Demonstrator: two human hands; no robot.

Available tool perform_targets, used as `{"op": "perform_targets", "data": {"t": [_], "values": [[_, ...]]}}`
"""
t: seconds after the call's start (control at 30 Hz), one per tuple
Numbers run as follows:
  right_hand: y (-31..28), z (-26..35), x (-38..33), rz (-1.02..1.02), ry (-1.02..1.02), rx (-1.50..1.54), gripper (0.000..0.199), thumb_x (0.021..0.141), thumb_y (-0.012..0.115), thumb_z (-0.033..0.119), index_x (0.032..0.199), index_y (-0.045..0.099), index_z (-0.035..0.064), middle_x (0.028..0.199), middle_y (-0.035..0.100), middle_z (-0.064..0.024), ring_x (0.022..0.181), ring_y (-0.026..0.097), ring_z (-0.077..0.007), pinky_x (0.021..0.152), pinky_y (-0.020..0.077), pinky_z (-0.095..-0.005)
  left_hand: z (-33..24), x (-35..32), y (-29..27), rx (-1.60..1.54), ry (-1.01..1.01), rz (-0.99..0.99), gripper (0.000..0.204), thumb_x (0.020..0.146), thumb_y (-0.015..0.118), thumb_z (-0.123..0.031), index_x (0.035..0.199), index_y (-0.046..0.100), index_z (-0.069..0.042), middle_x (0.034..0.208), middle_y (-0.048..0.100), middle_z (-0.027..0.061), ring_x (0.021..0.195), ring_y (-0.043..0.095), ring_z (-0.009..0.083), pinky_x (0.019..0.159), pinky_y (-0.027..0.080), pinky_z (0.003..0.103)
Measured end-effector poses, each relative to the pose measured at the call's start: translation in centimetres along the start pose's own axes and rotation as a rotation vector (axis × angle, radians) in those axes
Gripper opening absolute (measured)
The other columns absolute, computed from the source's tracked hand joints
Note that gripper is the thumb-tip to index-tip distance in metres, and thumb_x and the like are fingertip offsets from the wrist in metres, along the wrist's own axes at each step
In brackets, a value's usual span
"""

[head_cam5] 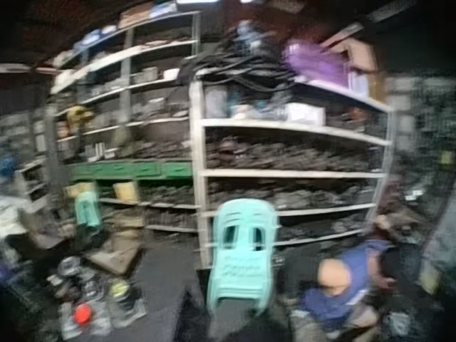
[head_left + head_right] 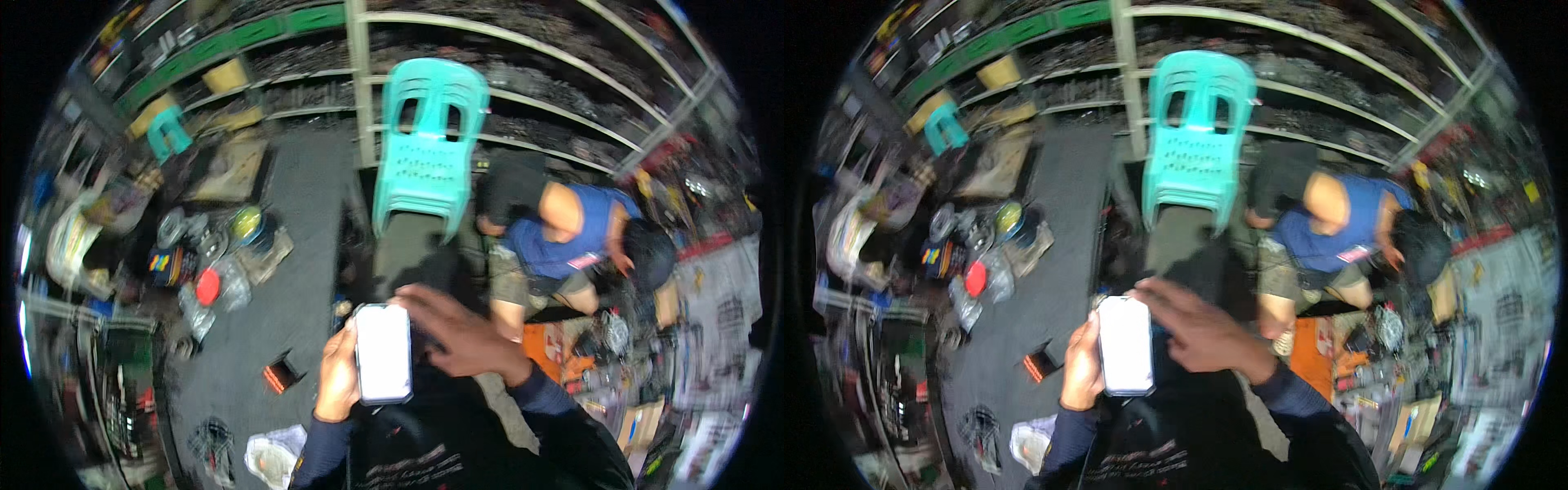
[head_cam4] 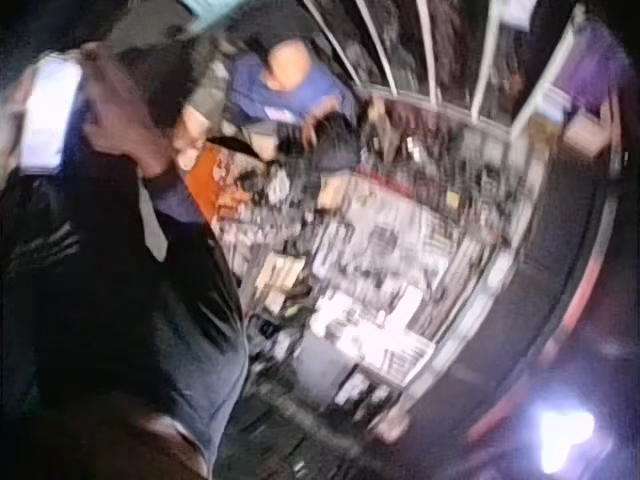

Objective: The person handles a small metal rod and a cylindrical component, repeatedly inserting and removing the rod from the cylinder. They also open a plastic container of small hardware parts and pick out a few items.

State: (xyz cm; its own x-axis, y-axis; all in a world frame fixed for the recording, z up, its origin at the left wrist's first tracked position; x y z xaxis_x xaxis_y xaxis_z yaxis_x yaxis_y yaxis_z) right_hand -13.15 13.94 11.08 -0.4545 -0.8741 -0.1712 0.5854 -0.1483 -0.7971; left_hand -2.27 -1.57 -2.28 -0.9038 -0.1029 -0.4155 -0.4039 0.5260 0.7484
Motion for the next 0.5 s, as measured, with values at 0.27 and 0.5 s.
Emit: {"op": "perform_targets", "data": {"t": [0.27,0.5], "values": [[7.9,3.7,-0.7,-0.128,-0.255,-0.162,0.12,0.061,0.089,0.006,0.162,0.025,0.0143,0.158,0.04,-0.0143,0.141,0.046,-0.0389,0.106,0.052,-0.0461,-4.0,-3.3,-4.9,0.496,-0.242,0.184,0.043,0.108,0.052,-0.031,0.13,0.061,0.005,0.117,0.071,0.0155,0.105,0.071,0.0272,0.089,0.059,0.042],[11.7,5.5,-14.4,0.014,0.239,-0.021,0.106,0.077,0.076,0.008,0.164,0.018,0.0182,0.143,0.051,-0.0132,0.134,0.053,-0.0379,0.115,0.0406,-0.056,4.5,-3.8,-3.8,0.527,-0.779,0.353,0.026,0.103,0.046,-0.004,0.118,0.062,0.009,0.114,0.071,0.0183,0.108,0.071,0.0268,0.095,0.057,0.039]]}}
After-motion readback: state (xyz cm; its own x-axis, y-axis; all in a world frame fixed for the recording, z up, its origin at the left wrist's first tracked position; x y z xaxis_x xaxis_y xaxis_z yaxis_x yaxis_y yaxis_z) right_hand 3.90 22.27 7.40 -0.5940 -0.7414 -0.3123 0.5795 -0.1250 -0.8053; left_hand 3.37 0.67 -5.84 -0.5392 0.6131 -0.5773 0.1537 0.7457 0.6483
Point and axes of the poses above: each hand's wrist, its own x-axis towards the middle knuckle, its own y-axis out of the palm, z = x × y, the point moved 3 cm from there along x, towards the middle knuckle
